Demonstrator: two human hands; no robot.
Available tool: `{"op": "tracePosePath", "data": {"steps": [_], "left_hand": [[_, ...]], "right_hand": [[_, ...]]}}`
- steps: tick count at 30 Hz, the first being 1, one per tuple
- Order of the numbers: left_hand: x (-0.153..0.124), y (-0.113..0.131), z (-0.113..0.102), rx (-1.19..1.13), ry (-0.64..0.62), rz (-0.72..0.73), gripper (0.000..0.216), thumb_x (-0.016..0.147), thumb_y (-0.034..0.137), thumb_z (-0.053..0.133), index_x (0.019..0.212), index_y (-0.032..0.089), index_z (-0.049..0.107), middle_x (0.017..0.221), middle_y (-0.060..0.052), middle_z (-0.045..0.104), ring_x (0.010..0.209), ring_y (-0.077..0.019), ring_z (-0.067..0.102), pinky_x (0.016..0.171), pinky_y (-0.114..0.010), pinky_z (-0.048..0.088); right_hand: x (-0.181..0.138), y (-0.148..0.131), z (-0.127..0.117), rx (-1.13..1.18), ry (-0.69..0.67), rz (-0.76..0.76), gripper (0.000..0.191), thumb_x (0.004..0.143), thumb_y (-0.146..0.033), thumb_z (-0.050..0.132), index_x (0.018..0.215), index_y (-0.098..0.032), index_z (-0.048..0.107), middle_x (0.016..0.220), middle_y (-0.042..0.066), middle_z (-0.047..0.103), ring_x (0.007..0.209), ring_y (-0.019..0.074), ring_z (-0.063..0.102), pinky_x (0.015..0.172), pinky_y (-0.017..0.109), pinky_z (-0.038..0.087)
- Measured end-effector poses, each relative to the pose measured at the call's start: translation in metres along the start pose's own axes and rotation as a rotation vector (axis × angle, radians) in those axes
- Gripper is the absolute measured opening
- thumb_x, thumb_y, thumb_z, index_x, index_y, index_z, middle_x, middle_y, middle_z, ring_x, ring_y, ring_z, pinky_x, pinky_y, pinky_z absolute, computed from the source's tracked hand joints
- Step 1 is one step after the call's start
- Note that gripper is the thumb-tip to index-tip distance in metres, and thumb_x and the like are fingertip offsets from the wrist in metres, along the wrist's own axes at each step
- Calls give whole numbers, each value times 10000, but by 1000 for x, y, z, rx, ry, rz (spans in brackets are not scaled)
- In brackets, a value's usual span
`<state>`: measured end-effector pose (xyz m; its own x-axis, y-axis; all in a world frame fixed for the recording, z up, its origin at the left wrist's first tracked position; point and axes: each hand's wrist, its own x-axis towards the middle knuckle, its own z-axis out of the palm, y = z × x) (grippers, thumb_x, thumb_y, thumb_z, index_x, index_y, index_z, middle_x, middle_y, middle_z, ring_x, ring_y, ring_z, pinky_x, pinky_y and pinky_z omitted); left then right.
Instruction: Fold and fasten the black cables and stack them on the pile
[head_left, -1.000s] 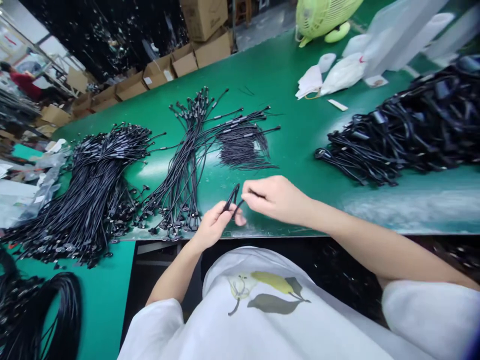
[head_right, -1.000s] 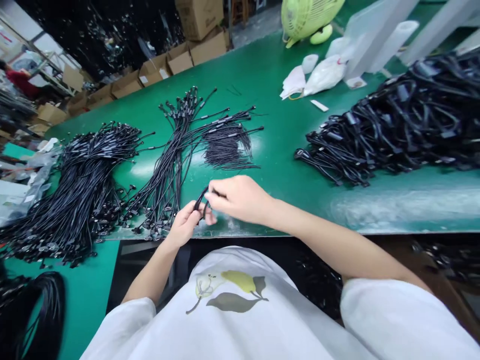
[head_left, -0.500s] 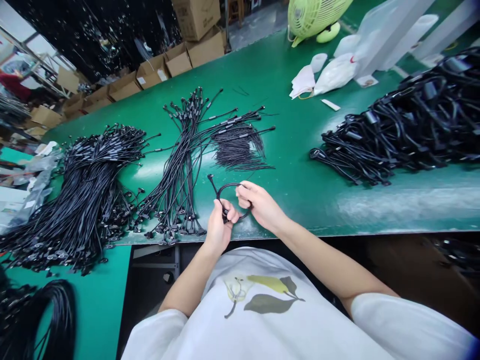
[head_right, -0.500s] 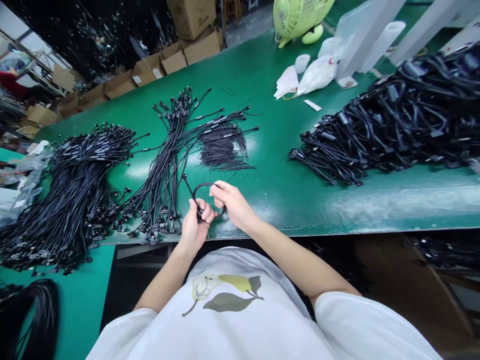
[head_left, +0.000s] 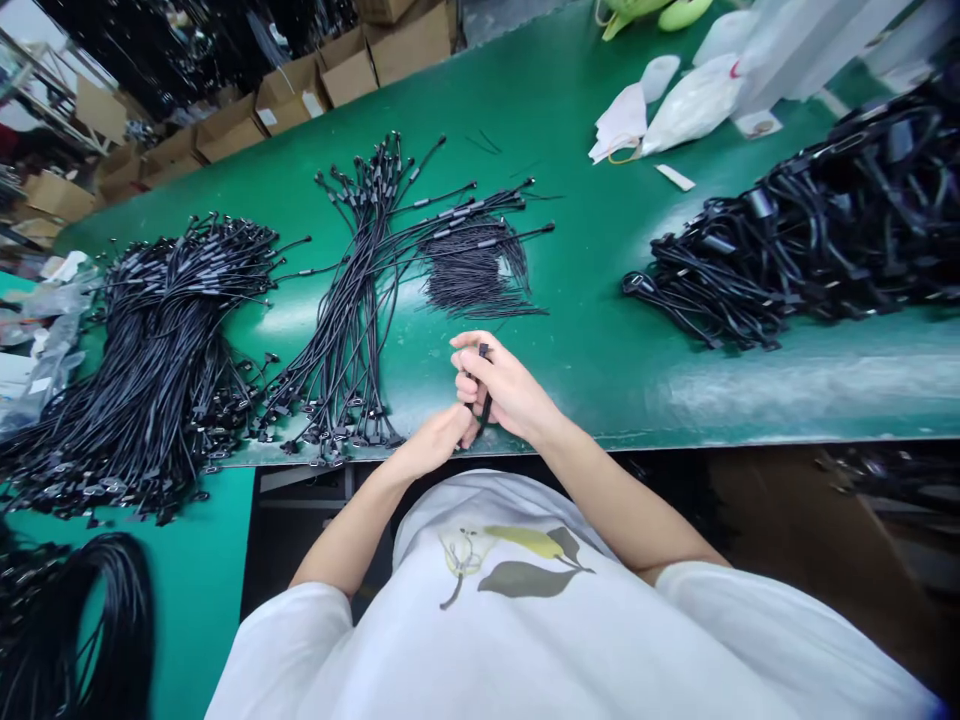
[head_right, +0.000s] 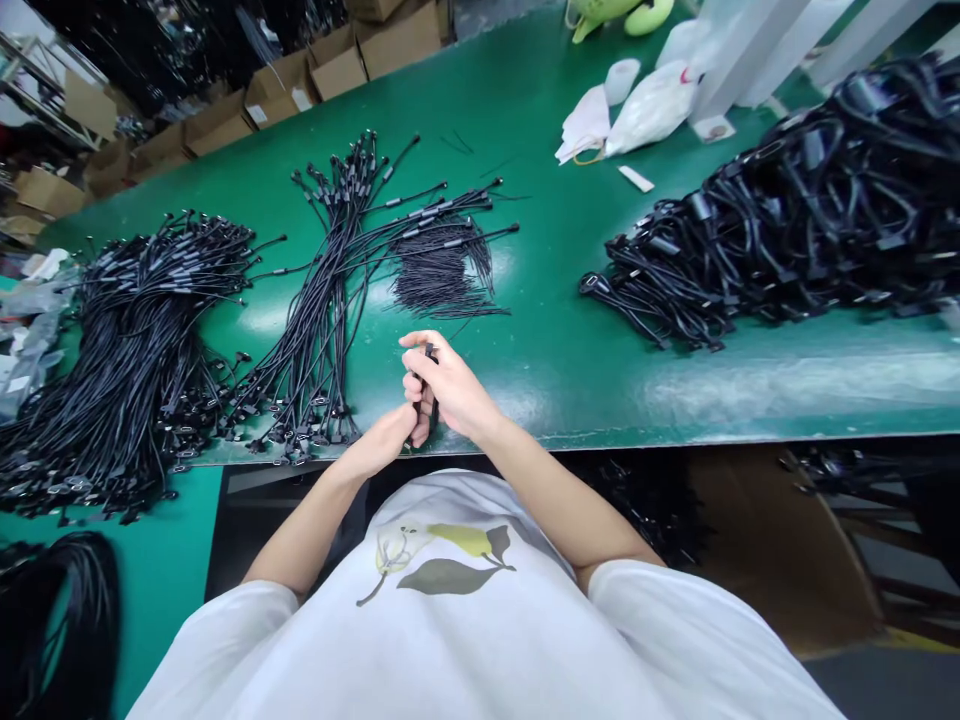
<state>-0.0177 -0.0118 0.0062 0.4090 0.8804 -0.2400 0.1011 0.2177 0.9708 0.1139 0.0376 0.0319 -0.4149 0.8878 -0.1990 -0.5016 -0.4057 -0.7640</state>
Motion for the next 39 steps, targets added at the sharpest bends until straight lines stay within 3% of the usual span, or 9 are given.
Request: {"op": "tracePosePath", "data": {"steps": [5, 9, 12, 17, 21, 23, 26, 30, 39], "left_hand": [[4, 1, 16, -398, 76, -116, 528, 758, 676, 612, 782, 148, 604, 667, -21, 583, 658, -145, 556, 711, -301, 468], [-1, 18, 26, -642, -21, -204, 540, 726, 653, 668, 851, 136, 575, 646, 13, 539, 523, -85, 480, 621, -291, 486], [-4, 23, 28, -690, -56, -215, 544, 703, 642, 700, 881, 149, 554, 588, 62, 440, 453, -48, 358, 492, -218, 408], [-5, 20, 30, -734, -52, -265, 506, 797, 644, 596, 860, 142, 570, 563, 68, 372, 429, -42, 279, 402, -165, 283], [-5, 23, 30, -763, -157, -345, 437, 764, 536, 701, 828, 115, 602, 593, 48, 389, 474, -51, 329, 435, -172, 313], [-2, 25, 29, -771, -171, -349, 401, 750, 489, 735, 812, 115, 603, 616, 35, 398, 515, -67, 371, 476, -191, 358], [10, 27, 23, -811, 104, -230, 304, 850, 429, 648, 771, 149, 559, 621, 41, 352, 535, -76, 359, 507, -193, 363], [31, 29, 9, -885, 580, 45, 255, 973, 346, 458, 777, 186, 500, 675, 33, 382, 598, -82, 413, 636, -195, 420], [36, 22, 8, -946, 587, 7, 283, 977, 340, 402, 813, 166, 553, 696, 23, 483, 620, -80, 489, 688, -205, 427]], "right_hand": [[0, -6, -4, -279, -55, -159, 173, 895, -368, 546, 962, -228, 470, 593, -91, 420, 480, 59, 406, 452, 167, 331], [3, -12, -4, -407, -103, -217, 168, 917, -373, 525, 908, -222, 452, 554, -89, 461, 490, 71, 455, 500, 193, 403], [5, -17, -5, -219, -104, -155, 276, 839, -410, 649, 904, -223, 457, 565, -106, 435, 438, 51, 409, 443, 179, 378], [3, -21, 0, 104, -89, 48, 435, 707, -485, 768, 789, -198, 451, 549, -126, 337, 358, -6, 162, 310, 142, 141], [1, -24, 1, -15, -51, 16, 407, 764, -523, 697, 738, -196, 455, 512, -118, 299, 343, 3, 142, 305, 154, 114], [2, -26, -6, -229, -57, -48, 368, 788, -522, 672, 781, -201, 491, 531, -105, 324, 350, 24, 230, 322, 166, 208], [0, -26, -21, -707, 66, -349, 377, 806, -518, 653, 996, -208, 554, 748, -16, 525, 578, 113, 529, 537, 249, 470], [-15, -5, -26, -1244, 144, -579, 379, 887, -476, 573, 1147, -203, 537, 984, 75, 601, 810, 189, 606, 728, 315, 501], [-13, 33, -8, -1723, 31, -769, 263, 981, -305, 420, 1054, -138, 610, 879, 112, 640, 798, 224, 575, 716, 339, 438]]}}
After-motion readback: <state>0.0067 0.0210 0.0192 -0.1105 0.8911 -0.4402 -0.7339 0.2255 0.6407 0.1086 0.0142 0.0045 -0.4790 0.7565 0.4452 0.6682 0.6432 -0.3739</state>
